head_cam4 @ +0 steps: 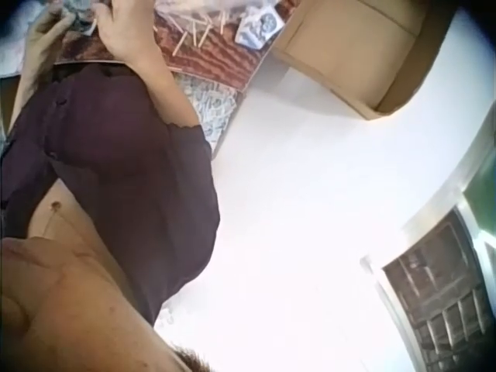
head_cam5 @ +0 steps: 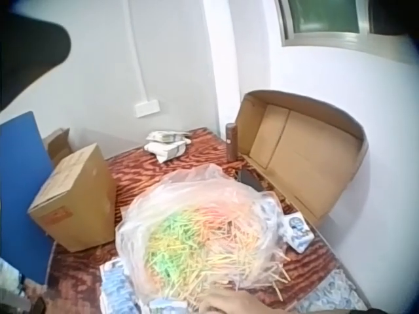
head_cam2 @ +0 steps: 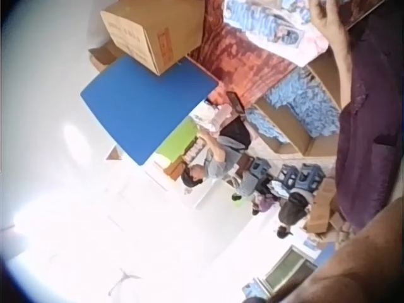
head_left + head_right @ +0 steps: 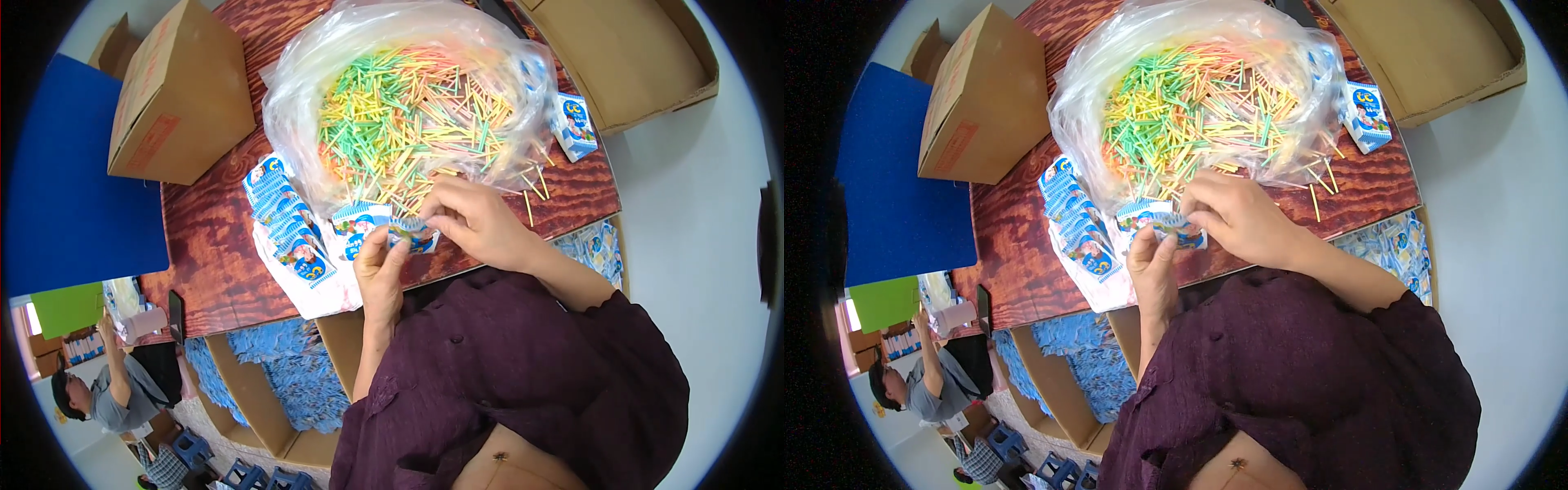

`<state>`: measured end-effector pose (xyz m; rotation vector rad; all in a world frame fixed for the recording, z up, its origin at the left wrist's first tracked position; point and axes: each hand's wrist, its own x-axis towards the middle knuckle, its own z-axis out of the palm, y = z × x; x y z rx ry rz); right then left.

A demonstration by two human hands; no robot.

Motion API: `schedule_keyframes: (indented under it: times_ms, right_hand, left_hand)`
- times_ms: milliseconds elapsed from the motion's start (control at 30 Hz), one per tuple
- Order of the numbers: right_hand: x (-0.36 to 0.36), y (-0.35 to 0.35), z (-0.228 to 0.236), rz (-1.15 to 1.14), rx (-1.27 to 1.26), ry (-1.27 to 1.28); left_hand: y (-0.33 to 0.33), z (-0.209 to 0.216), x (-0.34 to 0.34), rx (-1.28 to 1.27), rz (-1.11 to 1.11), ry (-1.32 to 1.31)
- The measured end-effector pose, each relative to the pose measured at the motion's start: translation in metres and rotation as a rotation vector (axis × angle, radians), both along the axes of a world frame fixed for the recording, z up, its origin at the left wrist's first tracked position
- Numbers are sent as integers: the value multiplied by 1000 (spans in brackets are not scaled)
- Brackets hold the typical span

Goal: Sort colorful plastic strips and pack them into small blue packets.

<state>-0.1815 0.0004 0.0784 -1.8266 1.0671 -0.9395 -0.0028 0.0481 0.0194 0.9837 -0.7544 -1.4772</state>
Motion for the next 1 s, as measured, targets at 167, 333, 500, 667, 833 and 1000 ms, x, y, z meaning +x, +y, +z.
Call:
schedule_keyframes:
  times_ms: [167, 333, 500, 667, 833, 1000]
  right_hand:
    - [7, 6, 3, 138, -173, 89]
    - [18, 11, -1, 111, -66, -99]
    - [33, 15, -11, 145, 157, -248]
    - [21, 7, -28, 195, 153, -151]
    - [21, 8, -40, 208, 269, -59]
    - [15, 8, -48, 155, 287, -23]
  left_hand:
    - [-3, 18, 5, -182, -120, -411]
    - [1, 19, 11, -299, -76, -506]
    - [14, 10, 29, 27, 73, -257]
    - [12, -7, 89, -51, 474, -460]
    - [-13, -52, 115, -230, 695, -1218]
    - [-19, -31, 86, -396, 868, -1554]
